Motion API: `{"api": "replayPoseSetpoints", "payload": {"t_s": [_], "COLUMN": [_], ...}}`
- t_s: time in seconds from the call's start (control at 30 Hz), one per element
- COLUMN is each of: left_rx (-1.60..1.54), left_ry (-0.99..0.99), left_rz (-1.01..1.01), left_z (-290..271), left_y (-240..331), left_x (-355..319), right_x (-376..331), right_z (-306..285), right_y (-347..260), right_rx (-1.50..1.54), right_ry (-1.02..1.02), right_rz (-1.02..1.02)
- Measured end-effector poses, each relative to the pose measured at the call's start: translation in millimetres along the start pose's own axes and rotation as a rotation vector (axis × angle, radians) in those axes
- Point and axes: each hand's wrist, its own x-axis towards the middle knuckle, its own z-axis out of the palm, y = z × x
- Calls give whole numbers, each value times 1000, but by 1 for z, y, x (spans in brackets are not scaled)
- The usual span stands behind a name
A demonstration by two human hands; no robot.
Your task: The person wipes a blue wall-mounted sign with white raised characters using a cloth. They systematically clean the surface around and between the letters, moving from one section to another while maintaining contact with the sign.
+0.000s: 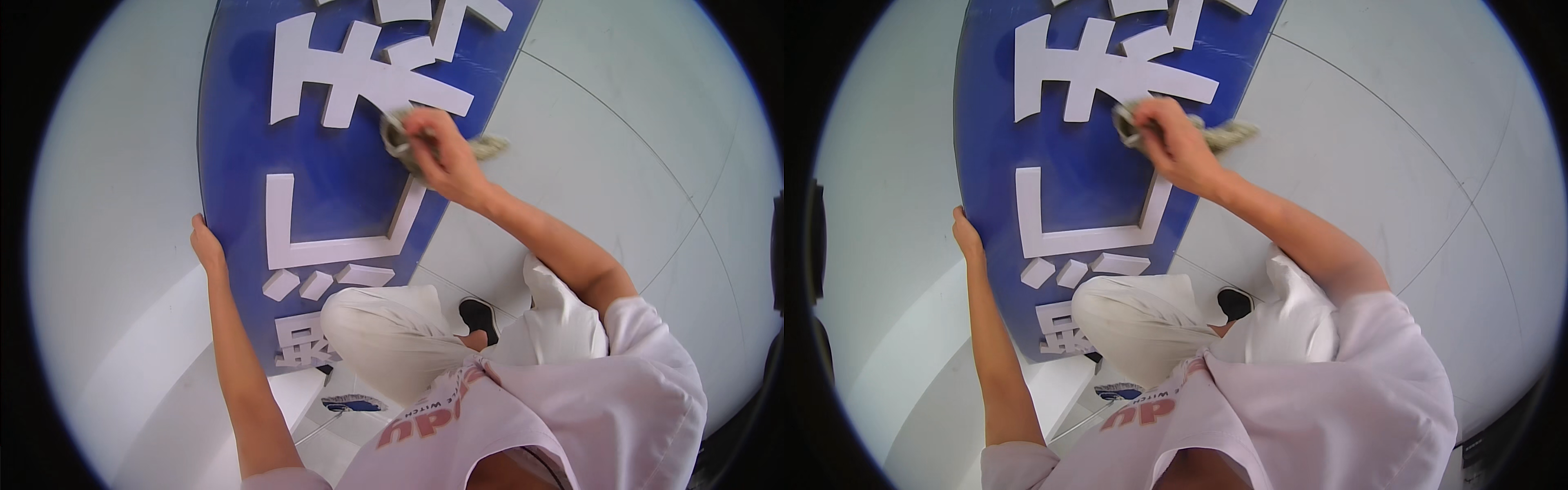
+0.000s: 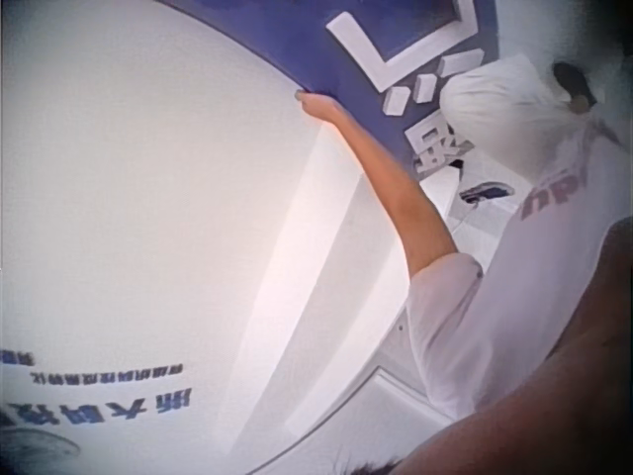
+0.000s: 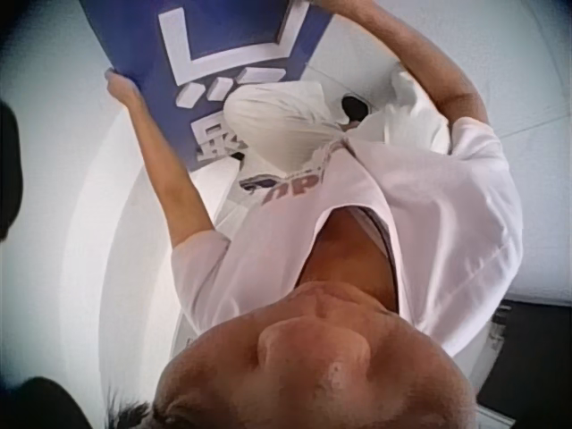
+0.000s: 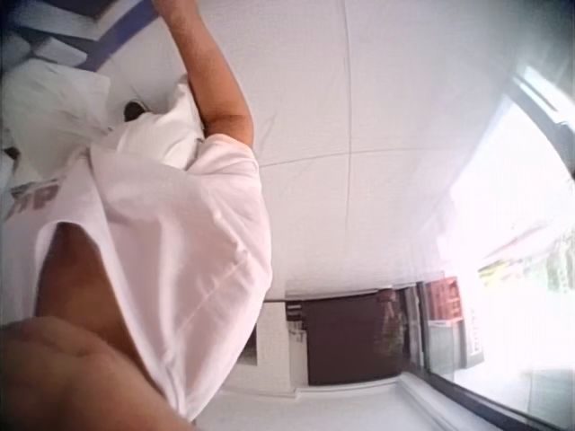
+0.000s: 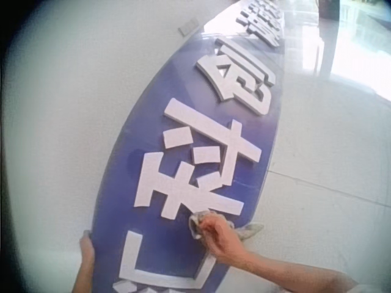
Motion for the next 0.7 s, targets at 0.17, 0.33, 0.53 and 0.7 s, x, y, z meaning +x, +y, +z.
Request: {"api": "replayPoseSetpoints", "payload": {"t_s": [0.17, 0.33, 0.53, 0.7], "left_rx": [-28, 7, -12, 60], "left_ry": [38, 6, 29, 8], "left_rz": [-2, -51, -4, 6], "left_z": [4, 1, 3, -2], "left_y": [9, 10, 9, -5], "left_x": [-5, -9, -5, 2], "right_x": [30, 9, 5, -35], "right_z": [35, 47, 59, 22], "right_y": [13, 14, 27, 44], "right_rx": [-766, -823, -750, -735], "right_ry": [-220, -260, -235, -494], "right_rz": [-339, -273, -234, -117]}}
